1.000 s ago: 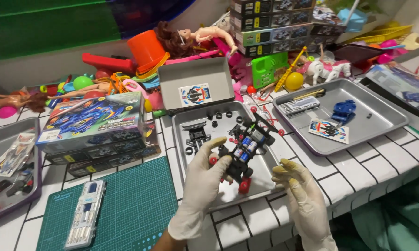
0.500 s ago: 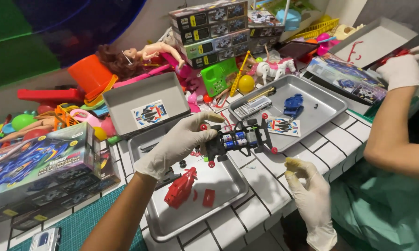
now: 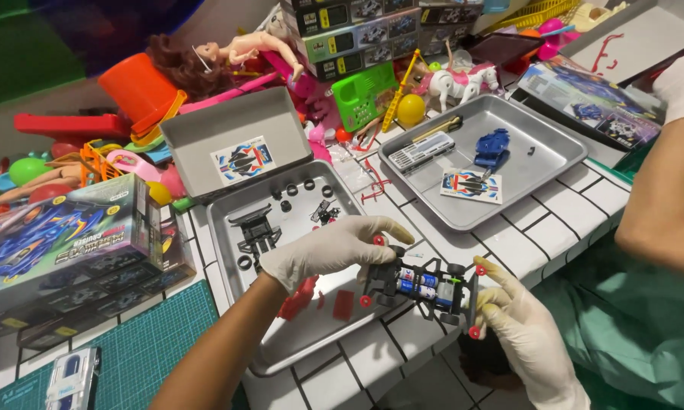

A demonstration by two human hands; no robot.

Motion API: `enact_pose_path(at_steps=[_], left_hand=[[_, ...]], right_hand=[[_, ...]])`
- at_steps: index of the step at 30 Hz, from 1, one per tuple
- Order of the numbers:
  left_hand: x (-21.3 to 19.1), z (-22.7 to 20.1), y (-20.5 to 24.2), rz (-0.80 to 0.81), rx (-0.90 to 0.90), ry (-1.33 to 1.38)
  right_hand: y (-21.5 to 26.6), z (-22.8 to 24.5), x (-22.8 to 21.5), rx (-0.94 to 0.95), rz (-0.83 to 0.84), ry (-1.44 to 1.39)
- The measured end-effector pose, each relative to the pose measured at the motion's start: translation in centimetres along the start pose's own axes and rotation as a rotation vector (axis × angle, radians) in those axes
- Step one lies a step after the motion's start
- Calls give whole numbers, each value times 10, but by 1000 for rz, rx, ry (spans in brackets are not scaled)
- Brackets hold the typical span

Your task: The person assembles a toy car chassis by hand, attaching wheels, axles, and red body panels to a black frame. They handle various small plastic parts and components from a metal tray, fitting them together to form the vehicle's structure.

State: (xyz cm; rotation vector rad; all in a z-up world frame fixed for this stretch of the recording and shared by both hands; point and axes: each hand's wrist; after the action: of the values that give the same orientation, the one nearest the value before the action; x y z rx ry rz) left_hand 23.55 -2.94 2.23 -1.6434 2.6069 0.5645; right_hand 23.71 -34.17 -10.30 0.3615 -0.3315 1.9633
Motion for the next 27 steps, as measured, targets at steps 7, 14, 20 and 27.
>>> enact_pose_path(at_steps=[7,14,20,27], left_hand=[[17,-6,-22,28,-94,-39],[21,-8,-92,-41,-82,-438],[30,-2,-126,-136,-98,-617],[20,19,-128,-313,-211,-795]], right_hand=[[17,-31,-15,30,-153,-6],[20,-18,14,42,-523,97],[16,-13,20,46,-602,137],[14,27,38,292,-510,372]])
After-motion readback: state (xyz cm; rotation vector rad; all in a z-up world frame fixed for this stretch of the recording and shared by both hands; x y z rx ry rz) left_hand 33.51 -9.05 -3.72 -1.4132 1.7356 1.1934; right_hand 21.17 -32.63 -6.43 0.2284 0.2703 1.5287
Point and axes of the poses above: each hand's wrist, its own y-axis away from the middle knuckle, its own x-axis out of the palm, z = x × y, and after that the axes turned 1 degree about -x, right-handed
